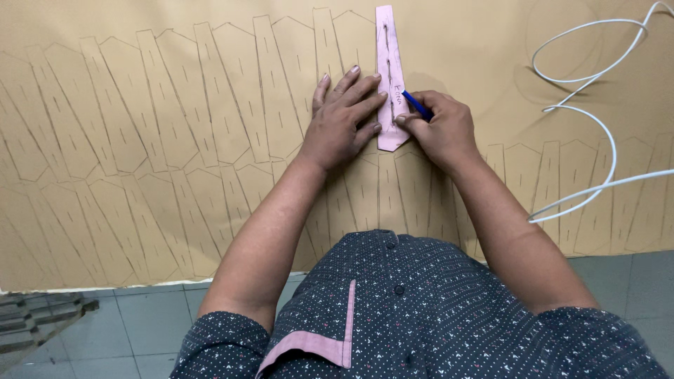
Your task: The person holds a pink paper pattern piece on a large sheet of brown kraft paper and traces around it with a pen, repositioning the pattern and drawing lines along its edges and interior markings. They occasionally lift and flip the pattern piece to trace other sides.
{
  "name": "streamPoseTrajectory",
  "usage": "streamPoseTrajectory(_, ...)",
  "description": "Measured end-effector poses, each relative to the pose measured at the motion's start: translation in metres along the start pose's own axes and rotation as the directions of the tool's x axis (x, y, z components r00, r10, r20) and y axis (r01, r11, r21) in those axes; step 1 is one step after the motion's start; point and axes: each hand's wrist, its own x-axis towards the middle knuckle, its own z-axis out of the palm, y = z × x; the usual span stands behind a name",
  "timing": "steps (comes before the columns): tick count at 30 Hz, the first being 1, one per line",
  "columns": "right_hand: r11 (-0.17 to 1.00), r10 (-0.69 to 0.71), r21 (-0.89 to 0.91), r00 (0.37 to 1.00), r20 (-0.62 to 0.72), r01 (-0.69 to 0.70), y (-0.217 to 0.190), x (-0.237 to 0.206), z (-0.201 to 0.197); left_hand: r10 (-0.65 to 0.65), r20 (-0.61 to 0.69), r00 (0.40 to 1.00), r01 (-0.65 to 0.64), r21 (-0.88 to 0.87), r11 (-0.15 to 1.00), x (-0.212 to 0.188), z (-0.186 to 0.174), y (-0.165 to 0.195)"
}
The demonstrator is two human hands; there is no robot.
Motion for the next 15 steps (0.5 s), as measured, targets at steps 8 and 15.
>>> streamPoseTrajectory(8,0.925,-0.380,-0.081,0.915,-0.137,0.372,-0.012,0.009,-0.014,0.027,-0.033,0.999,-0.021,0.163,0.986,-0.004,0.021,0.016)
streamPoseTrajectory(15,0.888,-0.454,-0.078,0.891,0.013,0.453,-0.058,0.027,-0.038,-0.119,0.048,0.992,0.090,0.411,0.907,-0.006,0.092,0.070)
